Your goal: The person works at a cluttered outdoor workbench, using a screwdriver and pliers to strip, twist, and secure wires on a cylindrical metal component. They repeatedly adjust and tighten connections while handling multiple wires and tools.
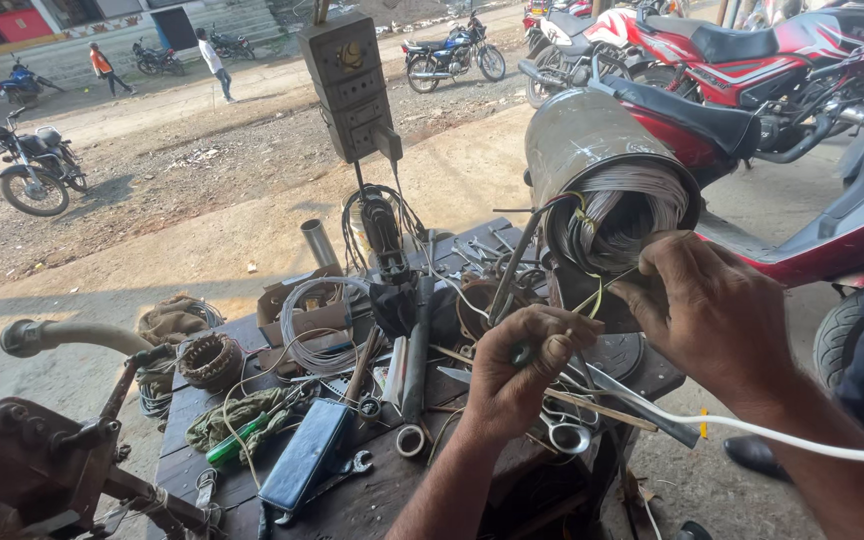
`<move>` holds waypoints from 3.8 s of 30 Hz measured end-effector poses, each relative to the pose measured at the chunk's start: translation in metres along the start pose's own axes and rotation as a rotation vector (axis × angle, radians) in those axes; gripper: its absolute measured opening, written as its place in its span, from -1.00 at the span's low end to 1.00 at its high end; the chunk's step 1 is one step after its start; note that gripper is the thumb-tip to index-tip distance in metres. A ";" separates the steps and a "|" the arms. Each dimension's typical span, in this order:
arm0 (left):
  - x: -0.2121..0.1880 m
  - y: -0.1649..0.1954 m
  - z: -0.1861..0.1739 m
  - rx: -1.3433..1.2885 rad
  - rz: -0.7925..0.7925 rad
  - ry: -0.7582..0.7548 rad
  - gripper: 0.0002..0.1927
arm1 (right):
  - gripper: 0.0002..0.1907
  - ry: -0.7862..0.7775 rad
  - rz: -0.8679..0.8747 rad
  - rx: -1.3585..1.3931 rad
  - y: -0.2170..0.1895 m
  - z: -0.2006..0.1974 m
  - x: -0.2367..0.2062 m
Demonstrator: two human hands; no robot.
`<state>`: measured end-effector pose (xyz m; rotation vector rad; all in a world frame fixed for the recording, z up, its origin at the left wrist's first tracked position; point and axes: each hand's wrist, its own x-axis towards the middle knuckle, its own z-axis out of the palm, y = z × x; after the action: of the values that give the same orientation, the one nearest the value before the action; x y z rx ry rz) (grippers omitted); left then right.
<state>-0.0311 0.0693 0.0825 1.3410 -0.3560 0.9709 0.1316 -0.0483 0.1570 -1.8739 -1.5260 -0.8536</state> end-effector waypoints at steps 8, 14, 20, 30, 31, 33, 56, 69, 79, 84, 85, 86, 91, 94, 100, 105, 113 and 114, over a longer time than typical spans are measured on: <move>0.001 -0.001 -0.024 0.185 0.051 -0.056 -0.81 | -0.62 0.136 -0.042 0.002 -0.004 0.015 -0.023; 0.001 -0.005 -0.022 -0.033 -0.128 0.054 -0.86 | -0.79 0.029 0.217 0.450 0.000 0.021 -0.034; 0.000 0.001 0.004 0.398 -0.108 -0.181 -0.84 | -0.64 -0.096 0.415 0.581 -0.004 0.030 -0.023; 0.054 0.033 -0.001 1.386 0.157 -0.119 -0.73 | -0.83 0.001 0.385 0.522 -0.005 0.043 -0.037; 0.061 0.035 0.000 1.465 0.136 -0.196 -0.69 | -0.83 0.029 0.348 0.525 -0.007 0.045 -0.036; 0.074 0.036 0.001 1.587 0.104 -0.317 -0.65 | -0.82 0.090 0.314 0.490 -0.012 0.049 -0.036; 0.113 0.031 0.001 1.684 -0.121 -0.591 -0.64 | -0.87 0.285 0.467 0.789 -0.032 0.067 -0.031; 0.107 0.031 0.005 1.605 -0.087 -0.460 -0.62 | -0.71 0.114 0.898 1.550 -0.049 0.034 -0.053; 0.108 0.032 0.009 1.675 -0.175 -0.486 -0.71 | -0.63 -0.081 1.068 1.831 -0.017 0.050 -0.061; 0.109 0.033 0.011 1.665 -0.209 -0.444 -0.63 | -0.52 -0.143 1.058 1.590 -0.024 0.050 -0.054; 0.109 0.033 0.011 1.662 -0.216 -0.430 -0.62 | -0.53 -0.132 1.086 1.526 -0.029 0.048 -0.053; 0.108 0.032 0.012 1.660 -0.224 -0.414 -0.60 | -0.54 -0.122 1.110 1.463 -0.034 0.046 -0.050; 0.101 0.021 0.011 1.684 -0.174 -0.348 -0.63 | -0.72 -0.077 0.993 1.456 -0.051 0.030 -0.046; 0.097 0.011 0.007 1.666 -0.181 -0.313 -0.67 | -0.76 -0.051 0.845 1.379 -0.054 0.025 -0.052; 0.091 0.006 -0.012 1.628 -0.071 -0.389 -0.60 | -0.79 -0.142 0.875 1.333 -0.015 0.037 -0.075; 0.090 0.010 -0.026 1.547 0.094 -0.452 -0.59 | -0.80 -0.211 0.764 1.382 0.012 0.050 -0.091; 0.103 0.026 -0.007 1.717 -0.053 -0.501 -0.44 | -0.62 -0.292 0.705 1.310 0.002 0.021 -0.062; 0.105 0.028 -0.001 1.736 -0.106 -0.500 -0.38 | -0.62 -0.288 0.672 1.274 -0.002 0.018 -0.056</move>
<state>0.0084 0.1080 0.1755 3.1435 0.3582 0.7315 0.1241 -0.0689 0.1020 -1.3013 -0.9838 0.6253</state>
